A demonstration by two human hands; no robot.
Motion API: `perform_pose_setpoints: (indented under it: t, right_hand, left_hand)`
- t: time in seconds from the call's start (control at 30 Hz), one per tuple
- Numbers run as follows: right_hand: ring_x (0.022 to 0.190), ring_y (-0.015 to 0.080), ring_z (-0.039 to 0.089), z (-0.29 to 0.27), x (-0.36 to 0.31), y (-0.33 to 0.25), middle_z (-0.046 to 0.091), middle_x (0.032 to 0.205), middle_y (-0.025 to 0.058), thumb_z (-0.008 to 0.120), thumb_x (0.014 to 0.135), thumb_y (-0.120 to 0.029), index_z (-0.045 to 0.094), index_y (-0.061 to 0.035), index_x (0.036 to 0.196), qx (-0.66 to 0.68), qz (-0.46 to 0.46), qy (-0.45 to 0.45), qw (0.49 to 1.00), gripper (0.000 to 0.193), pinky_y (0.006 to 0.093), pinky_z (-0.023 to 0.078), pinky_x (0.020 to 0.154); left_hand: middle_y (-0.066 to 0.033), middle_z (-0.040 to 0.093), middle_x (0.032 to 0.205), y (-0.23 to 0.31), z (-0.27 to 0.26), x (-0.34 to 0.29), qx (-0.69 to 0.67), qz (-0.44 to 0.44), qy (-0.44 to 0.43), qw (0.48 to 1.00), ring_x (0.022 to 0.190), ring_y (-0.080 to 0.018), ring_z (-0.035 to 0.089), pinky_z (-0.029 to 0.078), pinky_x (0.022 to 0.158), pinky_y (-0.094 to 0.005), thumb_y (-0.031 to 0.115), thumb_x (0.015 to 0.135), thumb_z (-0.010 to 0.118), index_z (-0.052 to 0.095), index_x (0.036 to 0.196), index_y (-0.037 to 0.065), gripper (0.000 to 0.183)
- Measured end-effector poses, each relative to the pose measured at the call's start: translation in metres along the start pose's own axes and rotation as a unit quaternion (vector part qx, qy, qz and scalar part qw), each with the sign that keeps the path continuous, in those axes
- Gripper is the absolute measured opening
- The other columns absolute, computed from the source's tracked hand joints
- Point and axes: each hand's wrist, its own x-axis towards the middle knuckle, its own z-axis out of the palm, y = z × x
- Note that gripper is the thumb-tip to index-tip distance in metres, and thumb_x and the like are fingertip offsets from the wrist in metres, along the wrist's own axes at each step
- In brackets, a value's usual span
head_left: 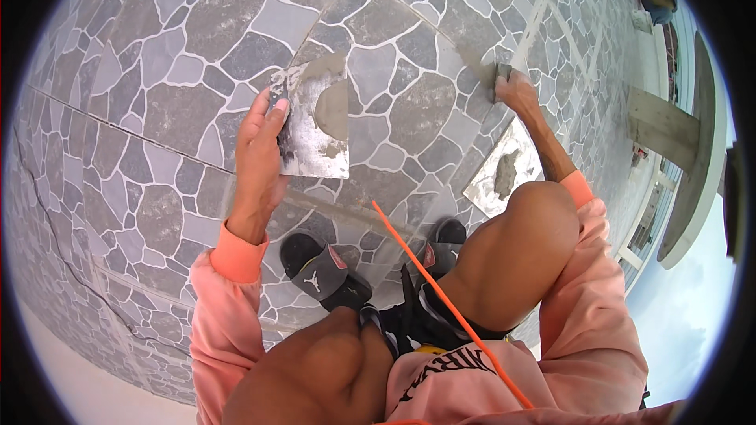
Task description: The person mixes grout with a small trowel on a handheld board and applies it to the gaps between floor tiles on a rooftop.
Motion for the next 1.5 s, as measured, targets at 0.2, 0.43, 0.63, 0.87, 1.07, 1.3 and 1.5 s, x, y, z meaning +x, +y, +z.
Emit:
perform_pose_setpoints:
  t: [0.2, 0.43, 0.63, 0.87, 1.07, 1.3, 1.5]
  right_hand:
    - [0.089, 0.0467, 0.061, -0.007, 0.032, -0.083, 0.062, 0.090, 0.0335, 0.052, 0.083, -0.033, 0.063, 0.0097, 0.092, 0.113, -0.073, -0.046, 0.990, 0.045, 0.0491, 0.047, 0.083]
    - [0.064, 0.0234, 0.055, -0.048, 0.047, -0.105, 0.057, 0.067, 0.0175, 0.057, 0.091, -0.039, 0.060, 0.0037, 0.087, 0.177, -0.099, -0.058, 0.978, 0.043, 0.0387, 0.043, 0.062]
    - [0.090, 0.0339, 0.058, -0.005, 0.013, -0.097, 0.054, 0.094, 0.0169, 0.058, 0.085, -0.010, 0.056, -0.0007, 0.099, 0.013, -0.330, 0.136, 0.934, 0.017, 0.0432, 0.049, 0.072]
    - [0.084, 0.0408, 0.058, -0.040, 0.014, -0.096, 0.057, 0.090, 0.0211, 0.056, 0.086, -0.016, 0.056, 0.0015, 0.095, 0.064, -0.319, -0.029, 0.945, 0.019, 0.0468, 0.047, 0.076]
    - [0.084, 0.0387, 0.059, -0.035, 0.020, -0.088, 0.059, 0.094, 0.0194, 0.057, 0.086, -0.016, 0.059, 0.0010, 0.100, 0.065, -0.238, 0.059, 0.967, 0.022, 0.0454, 0.048, 0.073]
    - [0.091, 0.0316, 0.060, -0.118, -0.044, -0.186, 0.061, 0.110, 0.0114, 0.059, 0.075, 0.009, 0.061, -0.0043, 0.115, 0.248, -0.522, -0.030, 0.815, 0.042, 0.0370, 0.051, 0.080]
    - [0.106, 0.0293, 0.057, -0.121, -0.052, -0.209, 0.059, 0.116, 0.0086, 0.065, 0.063, 0.006, 0.061, -0.0064, 0.116, 0.106, -0.667, 0.042, 0.736, 0.054, 0.0386, 0.051, 0.089]
  left_hand:
    - [-0.0083, 0.061, 0.115, -0.003, 0.008, 0.003, -0.005, 0.000, -0.002, 1.000, 0.101, -0.0119, 0.060, 0.050, 0.086, -0.0269, 0.011, 0.099, 0.045, 0.043, 0.133, -0.003, 0.037]
    - [-0.0081, 0.061, 0.115, 0.006, 0.005, -0.001, 0.005, 0.025, 0.025, 0.999, 0.100, -0.0125, 0.061, 0.050, 0.084, -0.0267, 0.011, 0.099, 0.045, 0.044, 0.132, -0.004, 0.036]
    - [-0.0079, 0.061, 0.114, 0.002, -0.005, -0.003, 0.005, 0.014, 0.027, 1.000, 0.099, -0.0128, 0.061, 0.050, 0.084, -0.0267, 0.011, 0.098, 0.045, 0.043, 0.132, -0.004, 0.037]
    - [-0.0085, 0.059, 0.119, 0.007, -0.003, 0.004, -0.002, 0.016, 0.002, 1.000, 0.102, -0.0123, 0.059, 0.048, 0.087, -0.0268, 0.012, 0.098, 0.045, 0.041, 0.134, -0.005, 0.040]
    - [-0.0084, 0.058, 0.122, 0.003, -0.004, 0.010, 0.013, 0.027, 0.017, 0.999, 0.105, -0.0122, 0.059, 0.047, 0.089, -0.0264, 0.013, 0.098, 0.046, 0.039, 0.137, -0.006, 0.043]
    - [-0.0101, 0.062, 0.112, 0.015, -0.013, 0.022, 0.033, 0.006, -0.014, 0.999, 0.094, -0.0113, 0.061, 0.050, 0.080, -0.0260, 0.009, 0.098, 0.044, 0.041, 0.133, -0.006, 0.039]
    - [-0.0095, 0.063, 0.109, 0.022, -0.001, 0.031, 0.039, 0.004, -0.039, 0.998, 0.093, -0.0115, 0.061, 0.051, 0.078, -0.0266, 0.009, 0.097, 0.044, 0.044, 0.130, -0.005, 0.036]
